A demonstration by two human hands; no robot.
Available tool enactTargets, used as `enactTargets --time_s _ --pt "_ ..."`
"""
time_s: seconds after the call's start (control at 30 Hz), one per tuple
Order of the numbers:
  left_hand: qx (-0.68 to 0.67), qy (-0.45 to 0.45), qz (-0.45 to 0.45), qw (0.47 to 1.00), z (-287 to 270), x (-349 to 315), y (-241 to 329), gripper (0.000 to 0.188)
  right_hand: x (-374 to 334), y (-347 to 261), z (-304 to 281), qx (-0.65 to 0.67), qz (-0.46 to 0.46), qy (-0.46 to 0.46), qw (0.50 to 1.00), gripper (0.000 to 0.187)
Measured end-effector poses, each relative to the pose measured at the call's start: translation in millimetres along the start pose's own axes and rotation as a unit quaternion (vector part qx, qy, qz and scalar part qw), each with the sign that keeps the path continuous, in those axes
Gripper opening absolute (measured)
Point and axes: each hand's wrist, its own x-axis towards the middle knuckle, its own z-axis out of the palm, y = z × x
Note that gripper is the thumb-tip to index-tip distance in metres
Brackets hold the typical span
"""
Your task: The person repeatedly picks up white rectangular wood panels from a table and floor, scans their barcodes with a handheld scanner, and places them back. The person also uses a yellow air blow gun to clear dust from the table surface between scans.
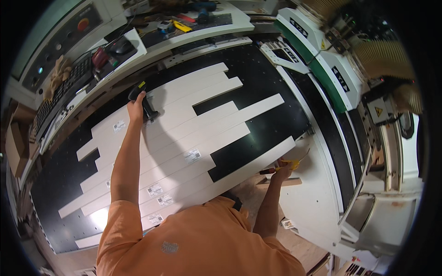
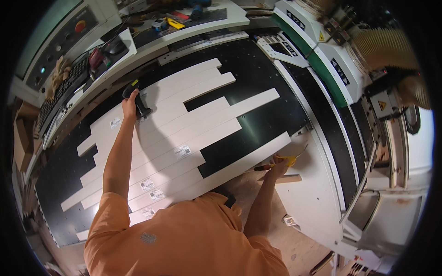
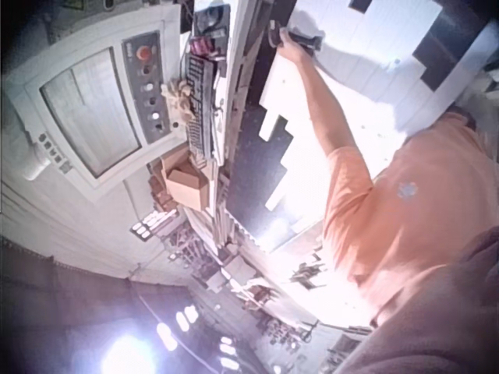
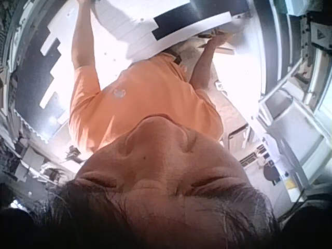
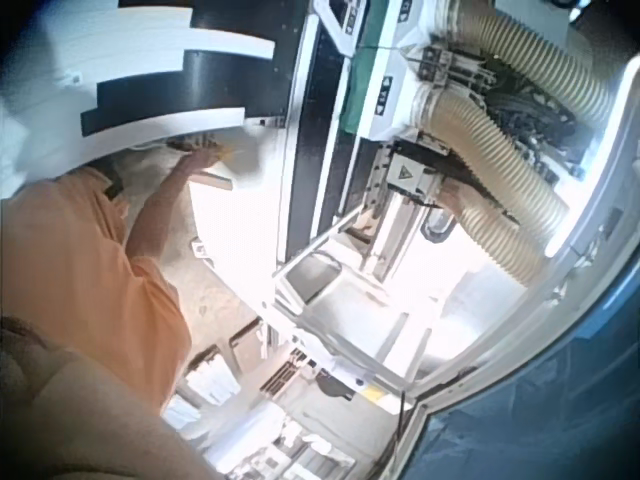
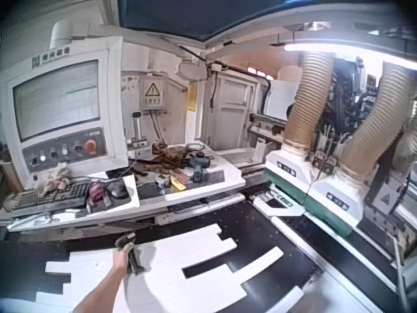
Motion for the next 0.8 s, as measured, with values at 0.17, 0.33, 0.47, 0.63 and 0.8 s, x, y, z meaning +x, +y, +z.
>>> enactTargets --time_s 0.17,0.33,0.47,0.63,0.8 --pt "-0.2 0.018 -0.138 0.97 -2 2 15 0.037 46 133 -25 -0.131 -0.001 -0.21 0.969 0.053" --pt "-0.185 0.082 -0.127 0.971 -1 -6 15 0.043 119 -2 5 -0.279 -0.065 -0.013 0.958 0.032" --pt "-0.083 0.078 -0.094 0.989 3 -4 8 0.05 91 -118 164 -0.379 -0.475 -0.156 0.778 0.026" --pt "-0.027 0.122 -0.121 0.985 12 -21 8 0.052 -14 -60 409 -0.313 -0.581 -0.545 0.518 0.031" --pt "0.007 0.123 -0.125 0.985 16 -45 20 0.055 -69 -5 560 -0.495 -0.575 -0.564 0.326 0.043"
